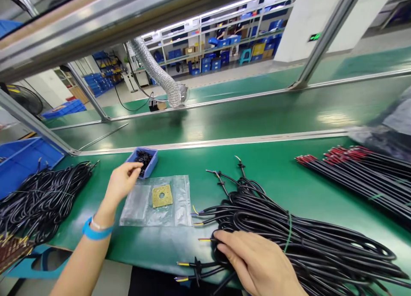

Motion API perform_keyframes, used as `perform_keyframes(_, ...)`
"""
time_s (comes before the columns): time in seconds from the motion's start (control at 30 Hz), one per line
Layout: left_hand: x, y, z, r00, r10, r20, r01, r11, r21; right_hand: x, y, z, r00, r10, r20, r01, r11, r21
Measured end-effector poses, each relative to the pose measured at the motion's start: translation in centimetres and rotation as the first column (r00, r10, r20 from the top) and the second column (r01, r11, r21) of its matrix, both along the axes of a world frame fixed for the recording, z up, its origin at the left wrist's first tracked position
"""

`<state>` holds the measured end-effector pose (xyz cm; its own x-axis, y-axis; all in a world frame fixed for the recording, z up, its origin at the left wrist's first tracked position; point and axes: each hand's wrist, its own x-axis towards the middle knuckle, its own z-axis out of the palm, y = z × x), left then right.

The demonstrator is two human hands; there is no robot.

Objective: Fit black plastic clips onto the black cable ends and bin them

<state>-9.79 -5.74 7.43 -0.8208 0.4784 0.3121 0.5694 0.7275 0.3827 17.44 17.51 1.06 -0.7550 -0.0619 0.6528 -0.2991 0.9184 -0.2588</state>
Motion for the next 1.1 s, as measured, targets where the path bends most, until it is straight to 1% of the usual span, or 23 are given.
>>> perform_keyframes(0.07, -4.0, 0.6, 0.4, 0.998, 0.052, -0.041, -0.054, 0.996, -0.064, -0.1, 0.0, 0.0, 1.0, -0.009, -0.018, 0.009, 1.0, 0.01)
perform_keyframes(0.1, -5.4, 1.1, 0.4, 0.997, 0.055, -0.048, -0.06, 0.994, -0.093, -0.2, 0.0, 0.0, 1.0, -0.016, -0.02, 0.016, 1.0, 0.014)
perform_keyframes(0.17, -7.3, 2.2, 0.0, 0.997, 0.054, -0.05, -0.06, 0.988, -0.142, -0.3, 0.0, 0.0, 0.999, -0.028, -0.02, 0.029, 0.999, 0.016)
perform_keyframes(0.27, -8.0, 3.3, -0.9, 0.999, 0.042, -0.033, -0.047, 0.985, -0.164, -0.3, -0.1, 0.1, 0.999, -0.038, -0.024, 0.038, 0.999, -0.004)
perform_keyframes(0.33, -7.9, 3.5, -1.4, 1.0, 0.02, -0.019, -0.022, 0.991, -0.135, -0.3, -0.1, 0.1, 0.999, -0.034, -0.04, 0.033, 0.999, -0.022)
perform_keyframes(0.4, -7.7, 3.4, -1.6, 1.0, -0.008, 0.003, 0.009, 0.997, -0.072, -0.3, -0.1, 0.2, 0.999, -0.022, -0.04, 0.021, 0.999, -0.035)
perform_keyframes(0.5, -7.3, 2.8, -1.4, 0.998, -0.021, 0.054, 0.017, 0.997, 0.074, -0.2, -0.2, 0.3, 0.999, -0.026, -0.027, 0.025, 0.998, -0.064)
perform_keyframes(0.6, -6.1, 2.1, -0.8, 0.99, -0.03, 0.141, -0.01, 0.962, 0.272, 0.0, -0.2, 0.2, 0.999, -0.039, -0.008, 0.039, 0.995, -0.087)
perform_keyframes(0.63, -5.3, 1.9, -0.5, 0.981, -0.057, 0.187, -0.01, 0.941, 0.338, 0.0, -0.2, 0.2, 0.999, -0.038, 0.006, 0.039, 0.995, -0.092)
perform_keyframes(0.7, -3.4, 1.5, -0.2, 0.942, -0.154, 0.297, 0.009, 0.899, 0.438, 0.1, -0.2, 0.3, 0.999, -0.035, 0.039, 0.039, 0.994, -0.106)
perform_keyframes(0.77, -0.9, 1.2, -0.2, 0.874, -0.265, 0.408, 0.037, 0.872, 0.488, 0.1, -0.3, 0.4, 0.997, -0.036, 0.068, 0.044, 0.992, -0.12)
perform_keyframes(0.8, 0.3, 1.1, -0.4, 0.828, -0.311, 0.466, 0.038, 0.861, 0.506, 0.1, -0.3, 0.5, 0.996, -0.036, 0.076, 0.046, 0.991, -0.126)
perform_keyframes(0.9, 3.8, 1.2, -1.6, 0.667, -0.41, 0.621, -0.015, 0.827, 0.563, 0.3, -0.3, 1.0, 0.996, -0.022, 0.084, 0.035, 0.987, -0.154)
perform_keyframes(0.93, 4.7, 1.3, -2.1, 0.63, -0.429, 0.647, -0.017, 0.825, 0.564, 0.3, -0.3, 1.2, 0.996, -0.014, 0.086, 0.029, 0.985, -0.169)
perform_keyframes(0.97, 5.4, 1.5, -2.6, 0.625, -0.437, 0.646, 0.017, 0.836, 0.549, 0.4, -0.2, 1.4, 0.996, -0.009, 0.085, 0.025, 0.982, -0.187)
perform_keyframes(1.0, 5.9, 1.6, -3.0, 0.672, -0.428, 0.604, 0.101, 0.862, 0.497, 0.5, -0.1, 1.6, 0.997, -0.005, 0.083, 0.022, 0.977, -0.21)
perform_keyframes(1.03, 6.2, 1.7, -3.3, 0.749, -0.408, 0.522, 0.2, 0.891, 0.409, 0.5, -0.1, 1.8, 0.997, -0.004, 0.075, 0.022, 0.972, -0.234)
perform_keyframes(1.07, 6.4, 1.8, -3.6, 0.828, -0.386, 0.408, 0.281, 0.914, 0.294, 0.5, 0.0, 1.9, 0.998, -0.004, 0.063, 0.02, 0.967, -0.253)
perform_keyframes(1.1, 6.4, 1.9, -3.9, 0.887, -0.368, 0.277, 0.329, 0.927, 0.178, 0.5, 0.0, 2.0, 0.999, -0.005, 0.048, 0.018, 0.964, -0.265)
